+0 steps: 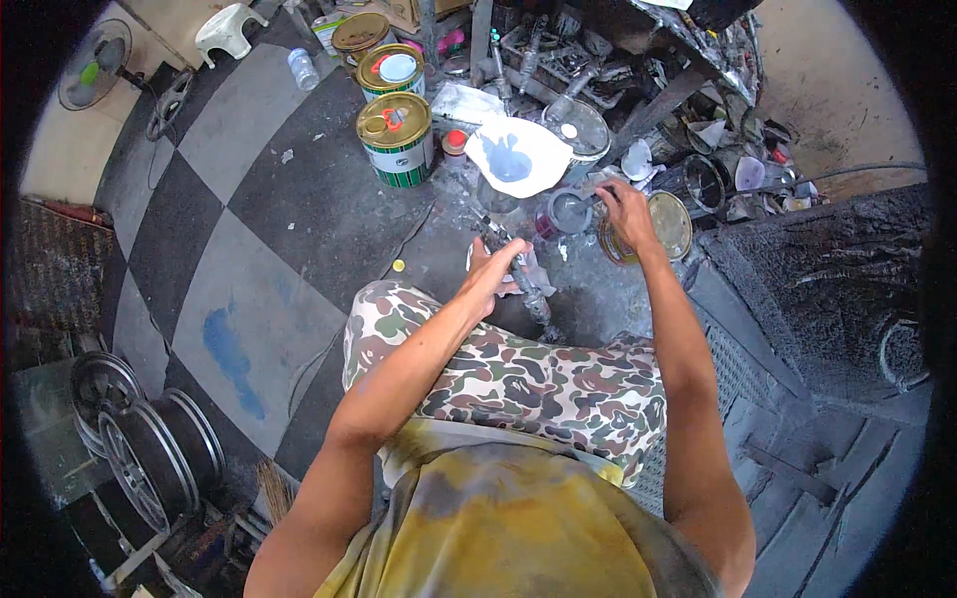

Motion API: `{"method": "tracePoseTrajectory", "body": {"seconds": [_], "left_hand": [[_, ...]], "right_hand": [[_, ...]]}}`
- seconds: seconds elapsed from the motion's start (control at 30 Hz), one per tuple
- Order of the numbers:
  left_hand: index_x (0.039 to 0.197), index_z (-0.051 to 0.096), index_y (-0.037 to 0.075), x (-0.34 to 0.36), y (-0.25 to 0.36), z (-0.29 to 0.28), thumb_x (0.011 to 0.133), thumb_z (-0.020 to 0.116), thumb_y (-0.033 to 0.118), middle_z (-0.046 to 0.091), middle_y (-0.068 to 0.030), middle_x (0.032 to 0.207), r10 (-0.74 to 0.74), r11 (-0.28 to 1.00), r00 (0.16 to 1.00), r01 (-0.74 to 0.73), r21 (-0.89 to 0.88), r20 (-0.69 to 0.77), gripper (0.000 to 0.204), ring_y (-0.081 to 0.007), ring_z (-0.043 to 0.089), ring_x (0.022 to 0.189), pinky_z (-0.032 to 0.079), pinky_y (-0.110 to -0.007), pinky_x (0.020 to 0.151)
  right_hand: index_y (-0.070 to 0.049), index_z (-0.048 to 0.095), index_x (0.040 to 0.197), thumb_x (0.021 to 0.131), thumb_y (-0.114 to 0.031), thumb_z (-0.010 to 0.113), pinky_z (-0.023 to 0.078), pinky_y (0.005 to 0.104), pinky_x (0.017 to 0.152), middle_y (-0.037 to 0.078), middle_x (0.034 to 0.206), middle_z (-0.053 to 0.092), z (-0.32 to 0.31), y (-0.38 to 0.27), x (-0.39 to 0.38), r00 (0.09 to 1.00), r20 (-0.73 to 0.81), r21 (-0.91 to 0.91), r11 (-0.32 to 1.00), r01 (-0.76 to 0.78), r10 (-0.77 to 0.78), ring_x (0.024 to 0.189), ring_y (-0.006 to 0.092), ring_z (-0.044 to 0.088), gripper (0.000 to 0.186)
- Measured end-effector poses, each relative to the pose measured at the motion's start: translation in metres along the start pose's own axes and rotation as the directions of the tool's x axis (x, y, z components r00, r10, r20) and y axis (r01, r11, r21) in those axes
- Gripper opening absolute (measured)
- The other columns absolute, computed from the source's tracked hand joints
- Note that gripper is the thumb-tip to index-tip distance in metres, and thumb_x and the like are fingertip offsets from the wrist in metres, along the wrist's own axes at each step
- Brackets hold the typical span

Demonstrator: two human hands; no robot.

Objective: Spray painting a car rim silver inside a spray booth.

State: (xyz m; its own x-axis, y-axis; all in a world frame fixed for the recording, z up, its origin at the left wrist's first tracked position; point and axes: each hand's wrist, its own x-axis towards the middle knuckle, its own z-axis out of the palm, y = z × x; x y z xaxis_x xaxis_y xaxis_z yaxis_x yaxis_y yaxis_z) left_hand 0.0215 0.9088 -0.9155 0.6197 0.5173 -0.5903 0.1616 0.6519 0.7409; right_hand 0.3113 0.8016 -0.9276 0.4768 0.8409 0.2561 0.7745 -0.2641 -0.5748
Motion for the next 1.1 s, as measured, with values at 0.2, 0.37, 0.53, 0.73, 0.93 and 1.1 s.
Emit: {"method": "tracePoseTrajectory", "body": {"seconds": [0.2,0.37,0.53,0.73,0.93,1.1], "left_hand": [[0.158,-0.008,-0.002,0.007,-0.004,0.005,0.078,0.082,0.035,0.068,-0.0070,0.102,-0.023,0.999,1.000,0.023,0.035,-0.001,0.126,-0.0170,0.068,0.084,0.057,-0.045,0.079],[0.157,-0.017,-0.005,0.007,-0.004,0.003,0.077,0.083,0.034,0.068,-0.0092,0.106,-0.028,1.000,1.000,0.028,0.008,0.003,0.133,-0.0183,0.069,0.083,0.058,-0.045,0.079],[0.157,-0.013,-0.005,0.005,-0.006,0.006,0.078,0.082,0.031,0.067,-0.0116,0.109,-0.036,0.999,0.998,0.034,-0.038,-0.052,0.128,-0.0204,0.069,0.086,0.060,-0.045,0.077],[0.147,0.015,-0.001,0.001,-0.002,0.003,0.080,0.082,0.034,0.067,-0.0100,0.109,-0.015,1.000,0.999,0.015,-0.010,-0.039,0.102,-0.0208,0.069,0.092,0.057,-0.051,0.086],[0.139,0.025,0.003,0.007,-0.009,0.000,0.083,0.081,0.041,0.069,-0.0087,0.112,0.009,1.000,0.999,-0.008,0.019,-0.045,0.087,-0.0234,0.069,0.094,0.057,-0.050,0.084],[0.145,0.018,0.001,0.009,-0.010,-0.001,0.082,0.081,0.041,0.069,-0.0104,0.111,0.000,1.000,0.999,0.000,0.004,-0.034,0.098,-0.0245,0.070,0.095,0.058,-0.049,0.083]], "right_hand": [[-0.001,0.071,0.110,0.100,-0.025,0.068,0.056,0.0374,0.072,0.016,0.087,0.074,0.021,-0.003,0.006,0.960,0.067,0.383,0.881,-0.278,0.274,0.077,0.0252,0.074,0.026],[-0.001,0.070,0.106,0.100,-0.024,0.067,0.054,0.0403,0.070,0.016,0.084,0.072,0.002,0.002,0.019,0.953,0.251,0.131,0.969,-0.209,0.171,0.075,0.0252,0.072,0.024],[-0.004,0.073,0.109,0.097,-0.027,0.068,0.055,0.0412,0.077,0.017,0.097,0.075,0.003,0.015,0.023,0.995,0.079,0.027,0.998,0.052,-0.054,0.086,0.0295,0.072,0.027],[-0.001,0.072,0.113,0.100,-0.027,0.067,0.056,0.0334,0.071,0.013,0.088,0.073,0.011,0.008,0.029,0.935,0.310,0.184,0.953,-0.240,0.175,0.073,0.0180,0.071,0.030],[-0.002,0.073,0.109,0.097,-0.021,0.068,0.055,0.0415,0.074,0.022,0.097,0.073,0.002,0.012,0.035,0.983,0.125,0.000,0.991,0.135,-0.134,0.081,0.0367,0.070,0.023],[-0.005,0.075,0.108,0.097,-0.028,0.070,0.057,0.0375,0.074,0.017,0.088,0.074,0.005,0.006,0.030,0.964,0.237,0.161,0.974,-0.158,0.118,0.073,0.0239,0.074,0.026]]}}
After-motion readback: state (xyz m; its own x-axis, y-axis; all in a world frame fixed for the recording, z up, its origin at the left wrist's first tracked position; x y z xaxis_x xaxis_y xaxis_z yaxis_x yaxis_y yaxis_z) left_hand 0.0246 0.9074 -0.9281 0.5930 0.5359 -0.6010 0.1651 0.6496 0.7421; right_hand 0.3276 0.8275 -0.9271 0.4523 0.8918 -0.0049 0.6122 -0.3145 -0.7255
